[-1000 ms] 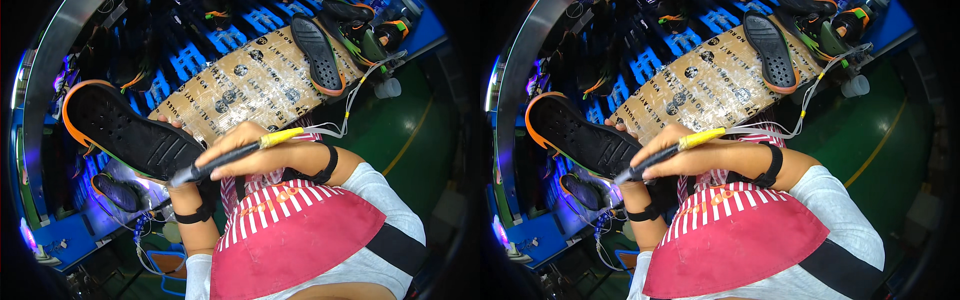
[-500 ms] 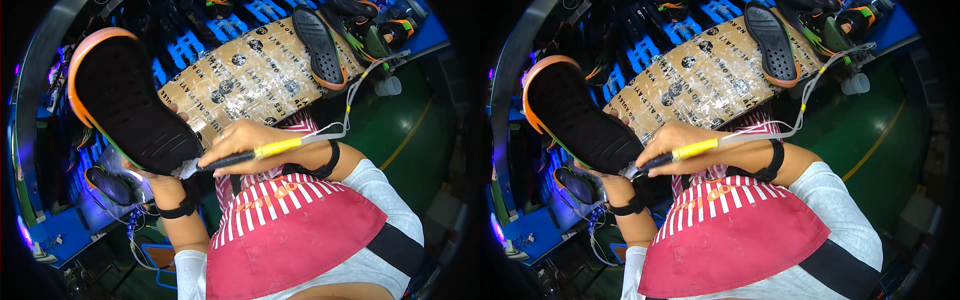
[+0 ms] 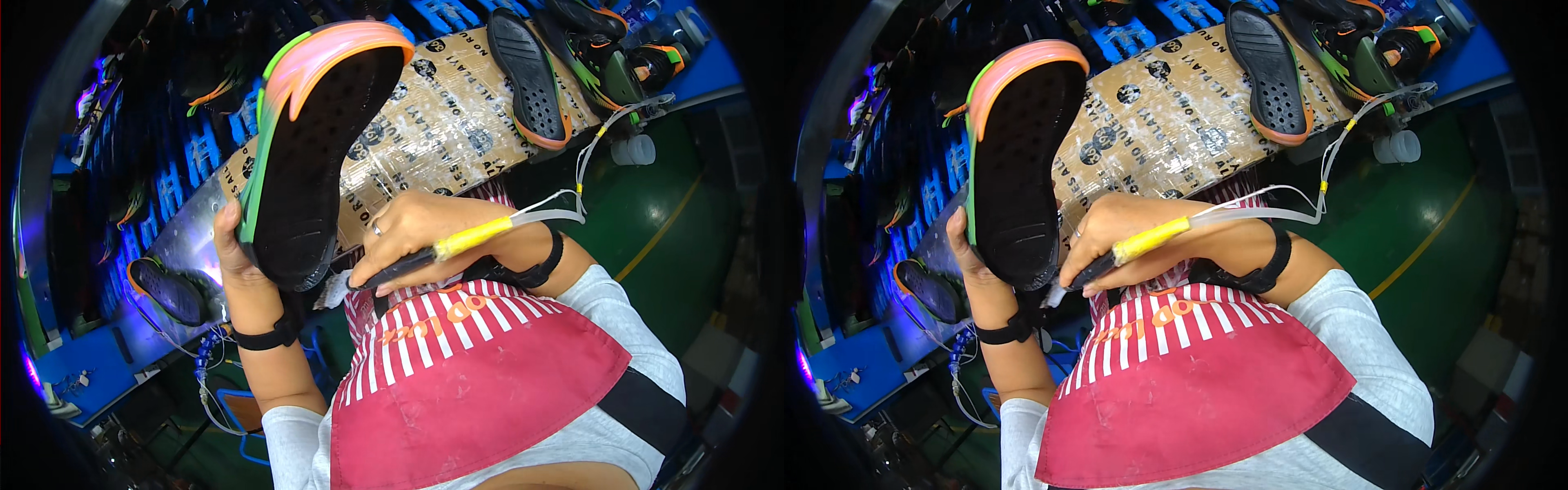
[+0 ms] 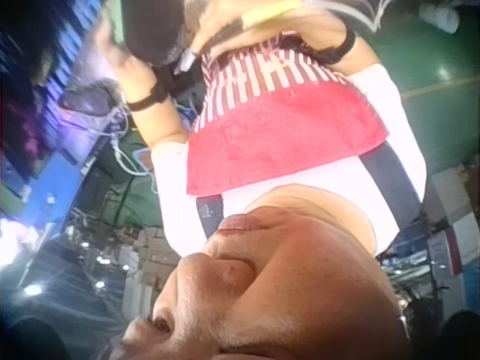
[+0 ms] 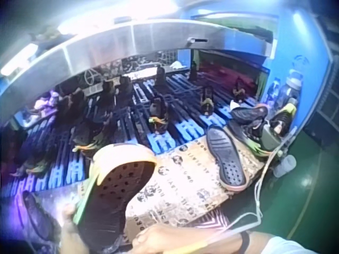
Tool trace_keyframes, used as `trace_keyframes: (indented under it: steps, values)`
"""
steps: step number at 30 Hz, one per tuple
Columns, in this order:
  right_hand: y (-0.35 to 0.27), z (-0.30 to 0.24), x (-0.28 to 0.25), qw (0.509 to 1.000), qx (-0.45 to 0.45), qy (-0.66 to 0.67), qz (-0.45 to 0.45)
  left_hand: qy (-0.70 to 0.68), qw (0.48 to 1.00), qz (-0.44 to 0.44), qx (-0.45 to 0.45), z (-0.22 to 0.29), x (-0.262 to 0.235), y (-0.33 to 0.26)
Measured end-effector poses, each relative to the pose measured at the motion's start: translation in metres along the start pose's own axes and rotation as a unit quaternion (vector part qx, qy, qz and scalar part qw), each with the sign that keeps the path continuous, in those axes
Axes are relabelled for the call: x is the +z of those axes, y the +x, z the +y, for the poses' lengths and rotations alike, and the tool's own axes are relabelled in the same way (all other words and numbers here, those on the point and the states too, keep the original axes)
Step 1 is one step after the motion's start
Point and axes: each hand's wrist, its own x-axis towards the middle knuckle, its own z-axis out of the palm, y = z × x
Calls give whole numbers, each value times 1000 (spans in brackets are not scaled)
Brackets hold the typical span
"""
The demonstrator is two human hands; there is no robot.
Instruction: Applying adhesive to shoe soles and placing shoes on a conveyor belt in a manufacturing facility.
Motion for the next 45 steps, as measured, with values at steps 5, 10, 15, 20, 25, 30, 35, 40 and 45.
trace_keyframes:
  steps: [5,10,15,20,25,30,35,40,45]
  values:
    - [5,10,14,994,-35,-76,73,-66,993,-30,-89,7,18,3]
    - [1,6,9,996,-58,-61,22,-63,984,22,-163,13,27,1]
    - [3,14,17,989,-63,-129,41,75,982,77,-153,14,30,4]
    - [-5,4,9,994,-31,-102,-31,116,971,70,-198,21,26,7]
    - [-4,8,17,988,-27,-151,29,159,970,73,-171,21,36,8]
    - [-9,8,14,987,-40,-151,35,193,956,89,-204,26,23,7]
    - [-9,10,21,974,-52,-208,76,212,955,99,-184,29,17,4]
    - [-11,13,17,986,-59,-52,146,185,959,92,-195,28,21,-3]
    - [-17,17,16,965,-34,-215,147,165,964,118,-171,25,17,-2]
